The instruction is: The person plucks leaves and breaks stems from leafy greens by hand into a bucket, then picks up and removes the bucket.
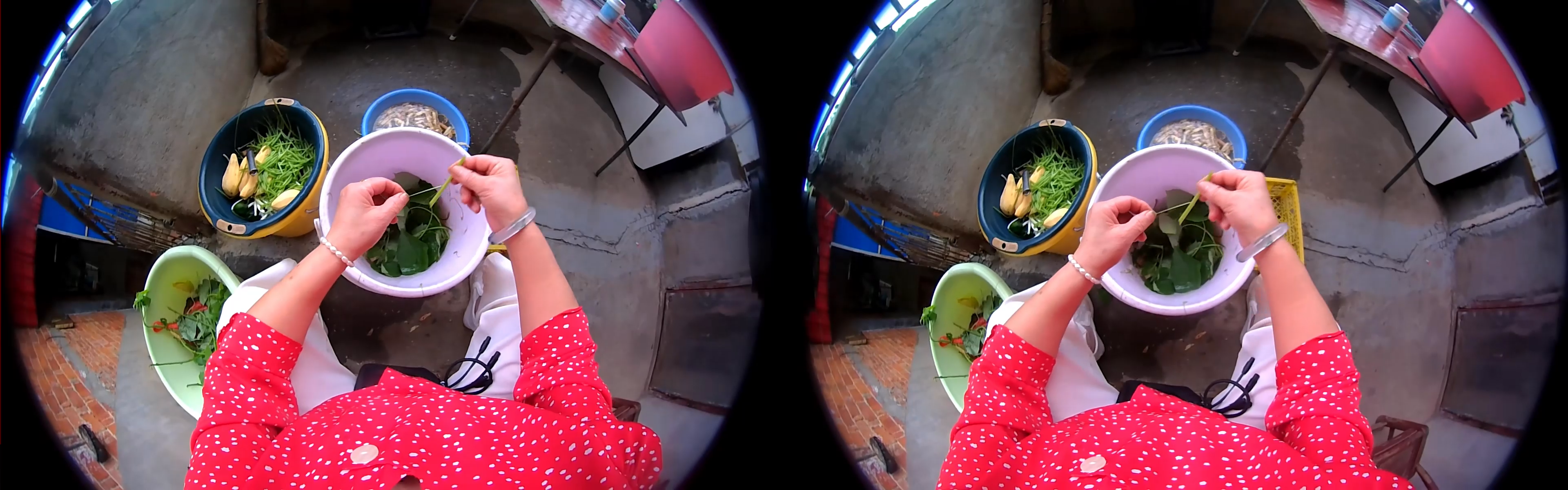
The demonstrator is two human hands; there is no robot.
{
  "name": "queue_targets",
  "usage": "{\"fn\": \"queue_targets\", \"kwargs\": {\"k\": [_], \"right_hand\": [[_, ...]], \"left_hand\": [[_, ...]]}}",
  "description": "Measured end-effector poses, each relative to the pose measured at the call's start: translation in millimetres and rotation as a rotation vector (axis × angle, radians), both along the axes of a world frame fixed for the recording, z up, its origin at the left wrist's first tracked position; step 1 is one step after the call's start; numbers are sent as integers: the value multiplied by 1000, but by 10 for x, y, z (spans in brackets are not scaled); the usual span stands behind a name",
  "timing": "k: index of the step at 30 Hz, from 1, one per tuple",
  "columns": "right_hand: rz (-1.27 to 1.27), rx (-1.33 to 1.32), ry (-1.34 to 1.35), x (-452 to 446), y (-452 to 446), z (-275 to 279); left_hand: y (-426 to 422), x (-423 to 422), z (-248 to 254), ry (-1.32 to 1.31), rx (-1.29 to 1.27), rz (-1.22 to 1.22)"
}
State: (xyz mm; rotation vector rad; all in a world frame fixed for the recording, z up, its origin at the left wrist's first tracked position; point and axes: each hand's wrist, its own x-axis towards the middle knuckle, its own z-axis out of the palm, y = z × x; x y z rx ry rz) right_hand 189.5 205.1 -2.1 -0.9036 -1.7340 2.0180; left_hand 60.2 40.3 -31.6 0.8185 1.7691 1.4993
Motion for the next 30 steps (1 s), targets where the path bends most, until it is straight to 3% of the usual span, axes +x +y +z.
{"fn": "queue_targets", "kwargs": {"k": [8, 10, 11, 14, 19, 23, 26, 27, 30], "right_hand": [[-290, -13, 130, 194, 391, 78], [-263, -50, 126, 209, 393, 86], [-249, -68, 123, 216, 387, 88], [-162, -153, 115, 152, 264, 78], [-54, -185, 37, 19, -8, -2], [-12, -250, 21, -42, -164, -30], [-76, -67, -59, -44, -138, 64], [-126, 188, -67, -54, -136, 83], [38, 944, 135, -29, -98, -22]], "left_hand": [[-18, -28, -126, 104, -127, -81], [-15, 15, -79, 159, -157, -113], [-17, 12, -27, 120, -325, -181], [-8, 58, -40, 360, -240, -201], [48, 110, 29, -49, -38, -124], [18, 66, 46, -34, -140, -117], [0, 30, 19, 174, -190, -86], [-11, 16, 19, 288, -192, -78], [-42, 22, 34, 537, -205, -82]]}}
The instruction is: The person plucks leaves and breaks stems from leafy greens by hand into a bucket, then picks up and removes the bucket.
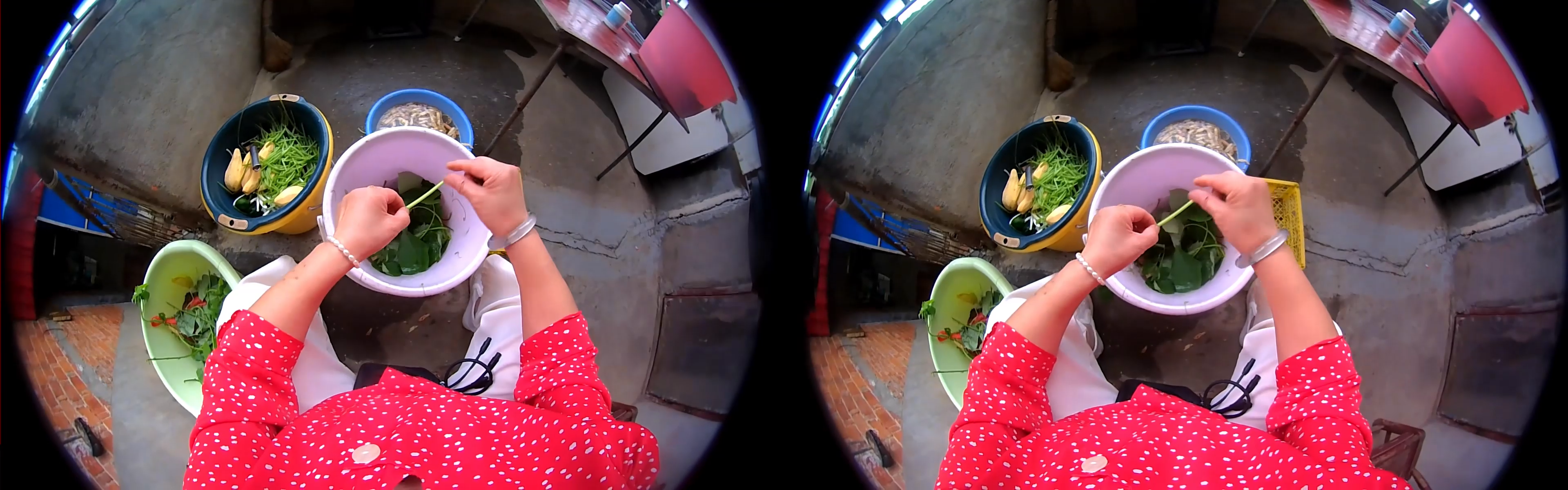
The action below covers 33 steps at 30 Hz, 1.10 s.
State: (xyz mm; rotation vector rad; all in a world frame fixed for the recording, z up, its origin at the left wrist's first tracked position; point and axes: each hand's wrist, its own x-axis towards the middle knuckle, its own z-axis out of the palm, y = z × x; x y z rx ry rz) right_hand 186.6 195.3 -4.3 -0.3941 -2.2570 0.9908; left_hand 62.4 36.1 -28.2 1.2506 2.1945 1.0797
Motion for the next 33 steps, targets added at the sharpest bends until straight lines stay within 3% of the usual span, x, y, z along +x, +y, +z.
{"fn": "queue_targets", "kwargs": {"k": [4, 8, 11, 13, 20, 26, 28, 33], "right_hand": [[125, 514, -374, 30, -160, 25], [212, 401, -438, 31, -103, -49], [250, 97, -366, 23, -57, -78], [177, -256, -336, 6, -66, -131], [25, -1103, -241, -10, -72, 41], [-178, -1255, 246, 31, 161, -1], [-239, -1332, 277, 43, 167, 82], [-39, -1285, -74, 21, -72, 34]], "left_hand": [[-3, 37, -48, 125, 71, -57], [0, -21, -47, -132, 24, -48], [-4, -81, -67, -389, -22, -25], [-4, -90, -43, -585, -21, -7], [30, -54, 33, -809, 17, 36], [28, -69, 38, -883, 59, 114], [30, -81, 26, -943, 110, 154], [53, -38, 18, -969, 204, 222]]}}
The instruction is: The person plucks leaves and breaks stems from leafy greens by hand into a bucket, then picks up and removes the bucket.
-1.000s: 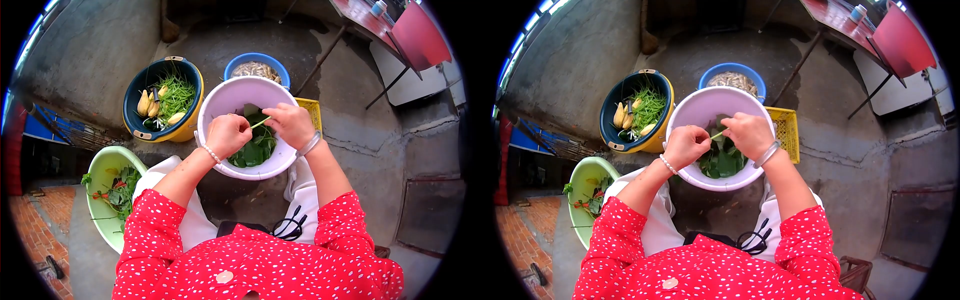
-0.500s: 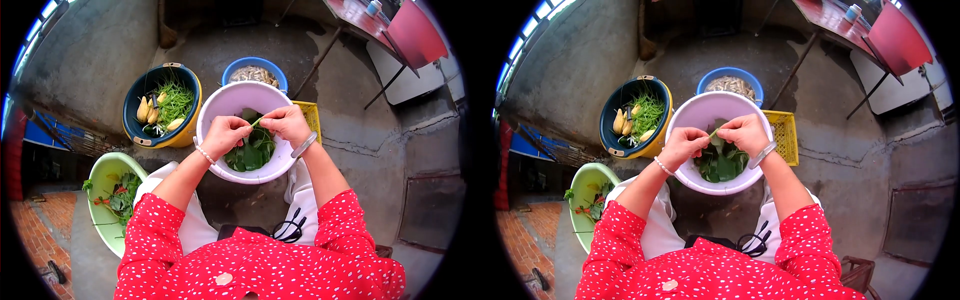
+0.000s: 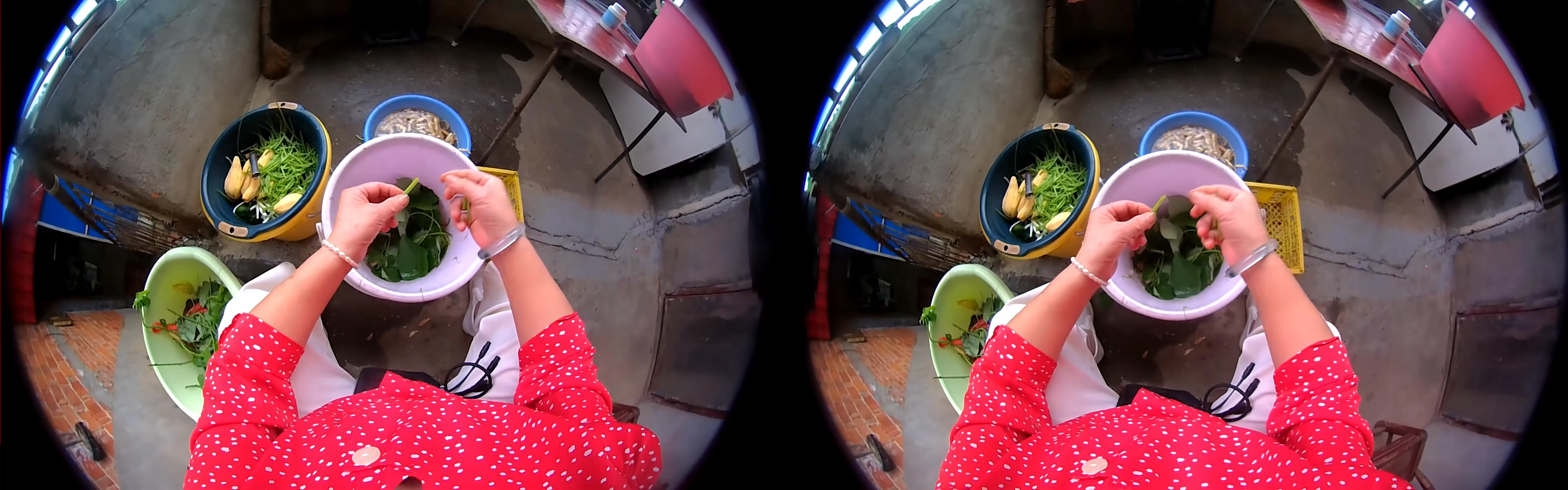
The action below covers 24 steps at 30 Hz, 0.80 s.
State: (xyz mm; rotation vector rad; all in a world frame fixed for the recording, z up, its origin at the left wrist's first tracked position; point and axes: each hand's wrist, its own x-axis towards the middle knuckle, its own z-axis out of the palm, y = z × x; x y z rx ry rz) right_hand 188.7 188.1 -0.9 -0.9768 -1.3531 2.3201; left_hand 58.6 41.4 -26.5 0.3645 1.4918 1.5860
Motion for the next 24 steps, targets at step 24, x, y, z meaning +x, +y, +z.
{"fn": "queue_targets", "kwargs": {"k": [24], "right_hand": [[70, 68, -18, -62, -199, -62]], "left_hand": [[8, 44, -31, 377, 70, -52]]}}
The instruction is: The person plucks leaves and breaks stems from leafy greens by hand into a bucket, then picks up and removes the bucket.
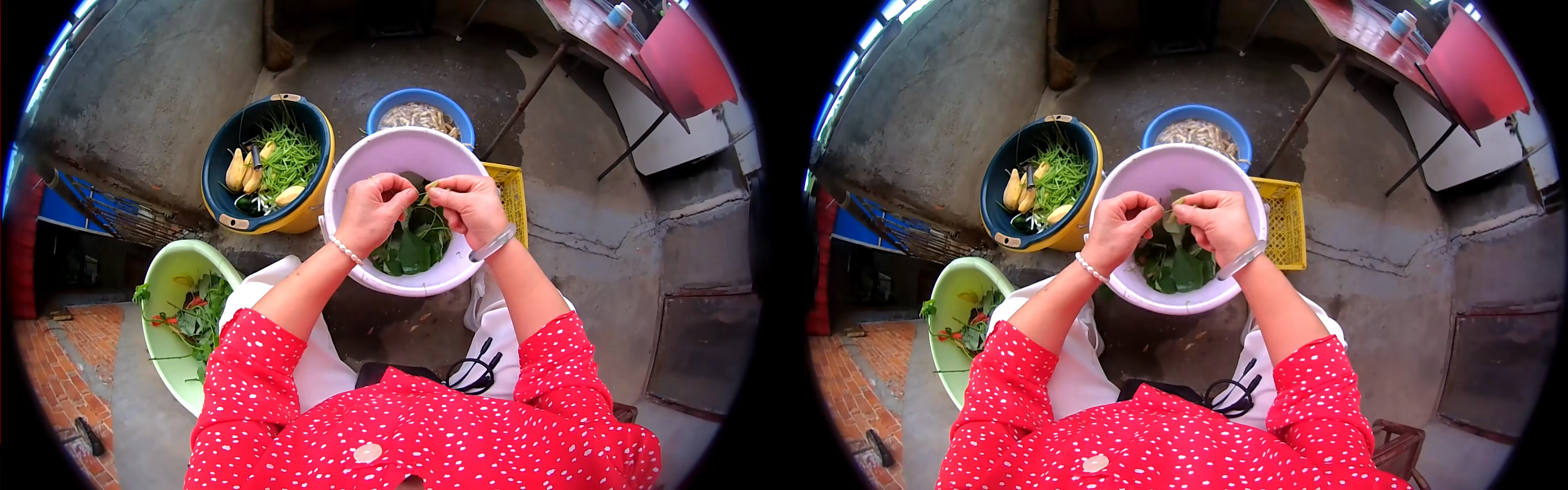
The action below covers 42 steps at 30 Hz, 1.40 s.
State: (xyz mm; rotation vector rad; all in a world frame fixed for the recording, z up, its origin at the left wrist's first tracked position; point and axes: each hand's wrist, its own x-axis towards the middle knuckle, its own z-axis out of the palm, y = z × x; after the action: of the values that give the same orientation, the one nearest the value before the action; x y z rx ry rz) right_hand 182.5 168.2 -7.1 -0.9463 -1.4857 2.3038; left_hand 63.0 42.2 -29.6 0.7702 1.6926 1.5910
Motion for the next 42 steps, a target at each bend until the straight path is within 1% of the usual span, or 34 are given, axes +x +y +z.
{"fn": "queue_targets", "kwargs": {"k": [2, 5, 8, 11, 12, 15, 16, 19, 22, 25, 28, 31, 34, 37, 41, 42], "right_hand": [[-28, -43, 14, 13, 78, 1], [-59, -77, 54, 42, 213, 0], [-102, -124, 86, 80, 335, -34], [-91, -145, 64, 64, 247, 14], [-64, -152, 51, 49, 210, 3], [-13, -177, 39, 24, 125, -29], [-7, -181, 30, 17, 98, -30], [3, -193, 2, -5, 38, -13], [29, -232, 2, -2, 32, -38], [84, -240, -35, -4, 5, -27], [120, -225, -35, 4, -25, -40], [202, -207, -108, 34, 11, -61], [241, -139, -202, 40, 12, -88], [252, -90, -283, 30, 68, -89], [246, -117, -358, -167, 168, -276], [241, -136, -351, -300, 165, -302]], "left_hand": [[-10, -9, -28, 43, -13, -23], [-32, -12, 26, 85, -100, -108], [-54, -20, 2, 307, -317, -298], [-35, 58, -16, 155, -228, -213], [-13, 77, -44, 121, -128, -149], [29, 86, -40, 309, 26, -74], [32, 93, -7, 354, 19, -55], [8, 92, 58, 597, -4, -1], [-3, 104, 50, 756, 49, 47], [-5, 103, 40, 845, 87, 57], [-18, 104, 55, 865, 92, 56], [-26, 52, 46, 926, 54, 110], [-58, -16, 105, 868, -20, 162], [-102, -67, 96, 890, -137, 80], [-170, -3, 44, 988, -481, -440], [-215, 15, -32, 1024, -443, -515]]}}
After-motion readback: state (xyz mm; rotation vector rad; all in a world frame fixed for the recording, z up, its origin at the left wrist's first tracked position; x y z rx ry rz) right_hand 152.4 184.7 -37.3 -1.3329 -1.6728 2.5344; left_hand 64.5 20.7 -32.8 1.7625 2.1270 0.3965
